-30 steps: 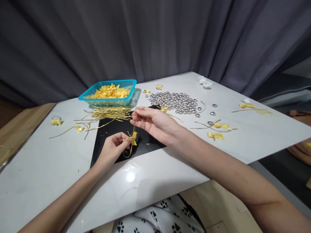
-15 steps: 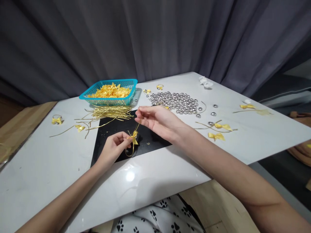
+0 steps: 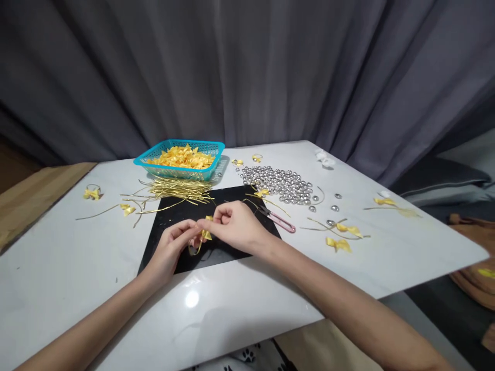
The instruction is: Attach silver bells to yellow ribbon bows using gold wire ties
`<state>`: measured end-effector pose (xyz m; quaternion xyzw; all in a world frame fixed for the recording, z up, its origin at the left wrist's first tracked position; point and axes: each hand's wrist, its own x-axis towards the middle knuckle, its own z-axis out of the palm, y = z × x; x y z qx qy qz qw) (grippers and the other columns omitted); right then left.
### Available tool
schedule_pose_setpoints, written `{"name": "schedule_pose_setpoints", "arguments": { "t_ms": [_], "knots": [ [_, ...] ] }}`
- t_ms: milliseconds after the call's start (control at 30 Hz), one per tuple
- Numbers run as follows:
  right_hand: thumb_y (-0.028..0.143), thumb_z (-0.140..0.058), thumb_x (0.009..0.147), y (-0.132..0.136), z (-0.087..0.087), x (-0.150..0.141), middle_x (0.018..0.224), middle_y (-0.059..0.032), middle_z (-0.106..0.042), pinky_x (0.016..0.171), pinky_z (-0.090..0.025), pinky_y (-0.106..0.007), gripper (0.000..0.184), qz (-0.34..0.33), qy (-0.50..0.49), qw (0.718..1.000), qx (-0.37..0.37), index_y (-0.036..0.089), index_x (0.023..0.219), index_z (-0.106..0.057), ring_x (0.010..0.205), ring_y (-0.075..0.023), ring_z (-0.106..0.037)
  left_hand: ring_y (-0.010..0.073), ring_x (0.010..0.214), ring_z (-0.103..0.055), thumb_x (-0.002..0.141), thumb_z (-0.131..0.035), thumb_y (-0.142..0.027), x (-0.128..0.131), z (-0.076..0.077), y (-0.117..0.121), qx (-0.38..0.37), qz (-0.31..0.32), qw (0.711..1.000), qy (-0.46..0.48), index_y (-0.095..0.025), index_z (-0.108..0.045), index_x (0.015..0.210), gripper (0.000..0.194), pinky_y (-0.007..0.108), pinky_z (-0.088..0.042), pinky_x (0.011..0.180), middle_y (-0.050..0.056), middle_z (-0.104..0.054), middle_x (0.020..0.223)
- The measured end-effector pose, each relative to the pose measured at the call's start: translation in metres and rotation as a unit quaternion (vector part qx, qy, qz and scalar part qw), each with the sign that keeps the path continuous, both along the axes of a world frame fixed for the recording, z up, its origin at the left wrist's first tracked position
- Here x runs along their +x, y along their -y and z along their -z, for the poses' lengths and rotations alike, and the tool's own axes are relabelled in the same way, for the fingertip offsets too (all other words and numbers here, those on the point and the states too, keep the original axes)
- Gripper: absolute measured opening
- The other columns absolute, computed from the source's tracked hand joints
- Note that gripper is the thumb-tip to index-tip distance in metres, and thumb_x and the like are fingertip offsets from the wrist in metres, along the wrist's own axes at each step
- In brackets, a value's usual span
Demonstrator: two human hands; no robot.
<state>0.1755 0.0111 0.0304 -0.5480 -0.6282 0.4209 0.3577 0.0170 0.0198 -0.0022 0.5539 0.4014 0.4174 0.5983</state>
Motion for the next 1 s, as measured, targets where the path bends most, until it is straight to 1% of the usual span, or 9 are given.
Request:
{"name": "schedule_pose_setpoints", "arguments": {
  "t_ms": [100,167,233,300,433,567,667,833,1000],
  "knots": [
    [0.044,-0.069,0.069,0.003,-0.003,0.001,0.043,0.0088,-0.024,0.041,-0.011,-0.022,0.041,0.006,0.080,0.996,0.046,0.016,0.050,-0.046,0.042,-0.0040,-0.016,0.0094,0.053,-0.046,0.074,-0.063,-0.034,0.001,0.000,0.000,0.009,-0.016,1.000,-0.016,-0.016,-0.057,0.060,0.023,0.021,-0.037,0.053,-0.002,-0.052,0.054],
    [0.042,-0.063,0.075,0.005,-0.007,0.005,0.044,0.0083,-0.024,0.042,-0.015,-0.022,0.040,0.026,0.114,0.985,0.123,0.016,0.051,-0.045,0.042,-0.0043,-0.018,0.0102,0.053,-0.049,0.074,-0.061,-0.035,0.001,-0.001,0.000,0.024,-0.020,0.999,-0.044,-0.016,-0.055,0.061,0.024,0.022,-0.038,0.053,-0.001,-0.055,0.056],
    [0.037,-0.060,0.079,0.004,-0.011,0.011,0.045,0.0079,-0.025,0.045,-0.020,-0.021,0.032,0.049,0.162,0.959,0.227,0.016,0.057,-0.049,0.043,-0.0049,-0.022,0.0112,0.055,-0.051,0.076,-0.059,-0.034,0.001,-0.002,0.001,0.066,-0.015,0.994,-0.087,-0.016,-0.054,0.063,0.023,0.023,-0.040,0.054,0.000,-0.057,0.059],
    [0.035,-0.059,0.080,0.003,-0.013,0.018,0.047,0.0072,-0.030,0.048,-0.023,-0.022,0.024,0.015,0.231,0.930,0.285,0.015,0.068,-0.056,0.044,-0.0058,-0.027,0.0119,0.055,-0.053,0.079,-0.055,-0.032,0.000,-0.002,0.002,0.132,-0.012,0.982,-0.136,-0.016,-0.054,0.066,0.021,0.023,-0.041,0.054,0.001,-0.057,0.060],
    [0.028,-0.055,0.082,0.000,-0.012,0.023,0.054,0.0020,-0.045,0.051,-0.024,-0.023,0.022,-0.150,0.333,0.898,0.244,0.014,0.065,-0.054,0.050,-0.0075,-0.035,0.0112,0.054,-0.052,0.083,-0.050,-0.027,-0.005,0.000,0.001,0.257,-0.024,0.942,-0.213,-0.016,-0.053,0.069,0.018,0.022,-0.040,0.052,0.000,-0.057,0.060],
    [0.018,-0.047,0.083,0.000,-0.011,0.022,0.050,0.0052,-0.035,0.047,-0.022,-0.021,0.027,-0.226,0.263,0.918,0.195,0.016,0.057,-0.041,0.047,-0.0057,-0.027,0.0106,0.052,-0.050,0.085,-0.048,-0.025,-0.009,0.002,-0.001,0.307,-0.019,0.918,-0.250,-0.016,-0.053,0.070,0.018,0.021,-0.038,0.050,-0.001,-0.056,0.060],
    [0.020,-0.048,0.082,0.000,-0.013,0.023,0.050,0.0071,-0.026,0.045,-0.020,-0.020,0.028,-0.237,0.192,0.937,0.169,0.016,0.056,-0.038,0.047,-0.0053,-0.022,0.0105,0.052,-0.050,0.084,-0.048,-0.024,-0.008,0.002,0.000,0.309,-0.017,0.917,-0.250,-0.017,-0.052,0.069,0.017,0.022,-0.038,0.050,-0.001,-0.054,0.059],
    [0.025,-0.050,0.082,-0.002,-0.013,0.022,0.051,0.0074,-0.024,0.044,-0.018,-0.019,0.028,-0.229,0.131,0.957,0.118,0.015,0.057,-0.042,0.047,-0.0047,-0.021,0.0101,0.050,-0.048,0.082,-0.050,-0.025,-0.007,0.001,0.001,0.263,-0.019,0.937,-0.231,-0.017,-0.051,0.066,0.018,0.022,-0.035,0.048,-0.002,-0.053,0.057],
    [0.033,-0.053,0.082,-0.005,-0.001,0.012,0.049,0.0061,-0.030,0.044,-0.019,-0.021,0.031,-0.141,0.165,0.969,0.122,0.013,0.059,-0.053,0.047,-0.0055,-0.024,0.0090,0.049,-0.046,0.078,-0.057,-0.035,-0.008,0.004,-0.009,0.097,-0.002,0.990,-0.106,-0.017,-0.052,0.066,0.023,0.021,-0.036,0.048,-0.003,-0.050,0.054]
  ]
}}
